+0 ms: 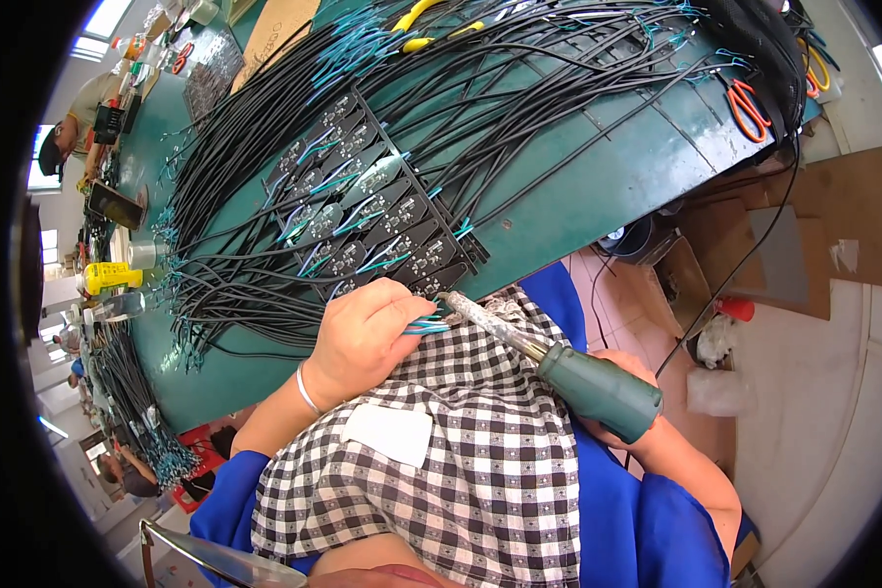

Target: The person solders wires onto circuit boards on a panel using a soldering gun, repositions the panel, and solders additional wires onto the circuit boards.

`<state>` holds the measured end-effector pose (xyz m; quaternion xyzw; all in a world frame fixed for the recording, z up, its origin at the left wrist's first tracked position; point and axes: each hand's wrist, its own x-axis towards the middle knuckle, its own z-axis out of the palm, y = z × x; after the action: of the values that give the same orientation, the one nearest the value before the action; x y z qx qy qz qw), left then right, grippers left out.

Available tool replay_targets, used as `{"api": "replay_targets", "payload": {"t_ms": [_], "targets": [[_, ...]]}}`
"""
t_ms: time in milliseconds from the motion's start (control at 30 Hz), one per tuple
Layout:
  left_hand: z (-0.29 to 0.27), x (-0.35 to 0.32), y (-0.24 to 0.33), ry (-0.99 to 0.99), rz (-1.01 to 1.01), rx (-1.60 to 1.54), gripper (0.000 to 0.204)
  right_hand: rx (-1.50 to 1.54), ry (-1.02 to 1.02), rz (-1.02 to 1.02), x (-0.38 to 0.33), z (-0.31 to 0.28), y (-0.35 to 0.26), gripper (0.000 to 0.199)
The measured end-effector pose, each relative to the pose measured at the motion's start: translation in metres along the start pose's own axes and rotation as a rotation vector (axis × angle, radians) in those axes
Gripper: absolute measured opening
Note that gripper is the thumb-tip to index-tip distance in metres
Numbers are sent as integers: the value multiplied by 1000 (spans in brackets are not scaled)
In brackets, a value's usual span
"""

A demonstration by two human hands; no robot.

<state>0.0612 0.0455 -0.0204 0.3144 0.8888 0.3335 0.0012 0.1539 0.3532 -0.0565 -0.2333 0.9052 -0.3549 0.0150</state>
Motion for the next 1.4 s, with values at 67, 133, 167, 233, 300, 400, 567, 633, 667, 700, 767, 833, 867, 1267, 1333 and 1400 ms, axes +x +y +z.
{"api": "replay_targets", "payload": {"t_ms": [67,133,167,233,300,400,567,633,667,700,767,833,867,1267,1333,1400], "targets": [[0,0,0,2,0,1,35,52,42,56,0,1,0,46],[0,-1,-1,3,3,3,35,-2,-2,45,0,0,1,52],[0,-1,-1,3,2,4,35,-74,-45,13,0,-1,2,57],[0,-1,-1,9,10,13,35,-17,-74,21,0,-3,2,59],[1,-2,-1,6,7,13,35,40,-103,31,1,-4,2,60],[0,-1,-1,-1,3,17,35,25,-116,-6,1,-5,2,58],[-1,-1,0,-8,3,20,35,37,-129,28,0,-6,5,50],[-1,-1,0,-10,-1,27,34,116,-114,43,0,-3,7,48],[-1,-1,-1,-12,-1,26,34,151,-98,59,-2,-1,7,47],[0,-2,0,-12,-4,27,34,187,-82,75,-3,1,7,46],[0,-2,-1,-13,-8,27,34,400,-40,204,-5,3,7,45],[-1,-1,-1,-19,-5,27,33,307,-53,168,-5,2,7,45],[-2,-1,-1,-20,-5,27,33,178,-73,131,-5,1,8,45],[-15,-1,1,-143,88,262,31,366,-18,182,2,0,2,47],[-14,-1,-1,-66,148,239,34,409,1,189,3,0,2,46],[-14,-2,-2,-4,57,97,33,438,8,197,5,0,1,45]]}}
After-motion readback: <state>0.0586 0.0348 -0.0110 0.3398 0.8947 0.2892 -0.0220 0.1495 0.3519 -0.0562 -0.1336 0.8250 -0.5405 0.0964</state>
